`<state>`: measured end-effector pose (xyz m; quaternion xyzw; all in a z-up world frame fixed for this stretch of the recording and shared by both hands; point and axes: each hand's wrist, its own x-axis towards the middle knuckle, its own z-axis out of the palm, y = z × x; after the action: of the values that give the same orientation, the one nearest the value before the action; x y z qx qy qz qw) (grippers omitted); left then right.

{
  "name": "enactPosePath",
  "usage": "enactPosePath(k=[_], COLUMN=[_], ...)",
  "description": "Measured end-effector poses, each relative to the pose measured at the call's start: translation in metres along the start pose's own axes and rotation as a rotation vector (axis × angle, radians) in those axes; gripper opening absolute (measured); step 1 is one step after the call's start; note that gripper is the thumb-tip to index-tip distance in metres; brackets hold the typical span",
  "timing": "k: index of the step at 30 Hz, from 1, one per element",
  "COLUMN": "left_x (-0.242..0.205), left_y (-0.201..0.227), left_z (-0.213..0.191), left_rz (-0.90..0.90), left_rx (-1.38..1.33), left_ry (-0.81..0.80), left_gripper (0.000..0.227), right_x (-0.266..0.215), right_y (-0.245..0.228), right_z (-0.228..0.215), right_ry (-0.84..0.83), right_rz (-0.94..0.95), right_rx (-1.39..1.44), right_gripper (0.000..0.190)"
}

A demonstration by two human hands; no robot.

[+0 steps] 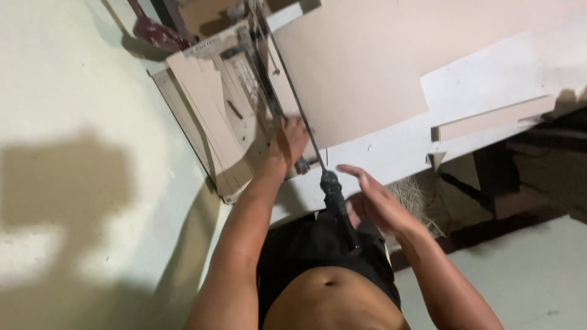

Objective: The person uses a manual paper cutter to trim a large sheet of light-colored paper. They align the paper against the guide, pull down the cutting arm to slice the sheet, and then remove the cut piece. This process is repeated multiple times.

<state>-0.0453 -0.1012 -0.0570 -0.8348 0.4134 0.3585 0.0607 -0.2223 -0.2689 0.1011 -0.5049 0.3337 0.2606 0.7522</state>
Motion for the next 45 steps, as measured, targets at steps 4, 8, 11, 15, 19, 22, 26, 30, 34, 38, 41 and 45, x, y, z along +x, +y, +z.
enactPosePath(k=[4,8,11,15,19,22,26,30,34,38,41,45], left_x=[-0.048,-0.068,-0.062,-0.077,-0.079,-0.049,-0.02,-0.017,-0.024,-0.003,-0.014,-0.007], left_y=[0.004,-0.033,-0.084,-0.075,-0.023,-0.005,0.0,-0.002,-0.001,-0.005,-0.003,-0.005], left_z=[-0.021,0.001,0.044,-0.011,-0.098,-0.076,-0.034,-0.048,-0.046,-0.029,-0.03,-0.037], left_rz=[0.228,0.307,0.086,-0.201,-0.215,-0.355,-0.438,-0.458,-0.435,-0.459,-0.482,-0.455], left_rx=[0.167,0.236,0.318,-0.211,-0.254,-0.368,-0.261,-0.288,-0.338,-0.336,-0.384,-0.397], left_ry=[0.052,0.119,-0.095,-0.1,0.026,0.078,0.076,0.054,0.082,0.031,0.011,0.036], left_gripper=[0.021,0.027,0.027,0.039,0.084,0.115,0.115,0.112,0.106,0.118,0.116,0.115], right_x=[0.094,0.147,0.156,0.139,0.156,0.155,0.133,0.034,-0.038,0.046,0.079,0.031], right_y=[0.03,0.076,0.109,0.113,0.092,0.084,0.049,-0.075,-0.108,0.059,0.133,0.057], right_z=[-0.042,-0.099,-0.121,-0.089,-0.074,-0.07,-0.067,0.015,0.1,0.048,0.023,0.043], right_ry=[0.472,0.471,0.454,0.475,0.469,0.466,0.463,0.285,0.064,0.096,0.159,0.195], right_rz=[0.002,0.031,-0.043,-0.053,-0.084,-0.026,0.121,0.058,0.203,0.205,-0.003,-0.015], right_rx=[0.156,0.37,0.582,0.437,0.199,0.132,-0.072,-0.91,-1.168,-1.44,-1.402,-1.264], right_gripper=[0.096,0.106,0.035,0.031,0.026,0.023,0.052,0.055,0.099,0.083,0.08,0.081])
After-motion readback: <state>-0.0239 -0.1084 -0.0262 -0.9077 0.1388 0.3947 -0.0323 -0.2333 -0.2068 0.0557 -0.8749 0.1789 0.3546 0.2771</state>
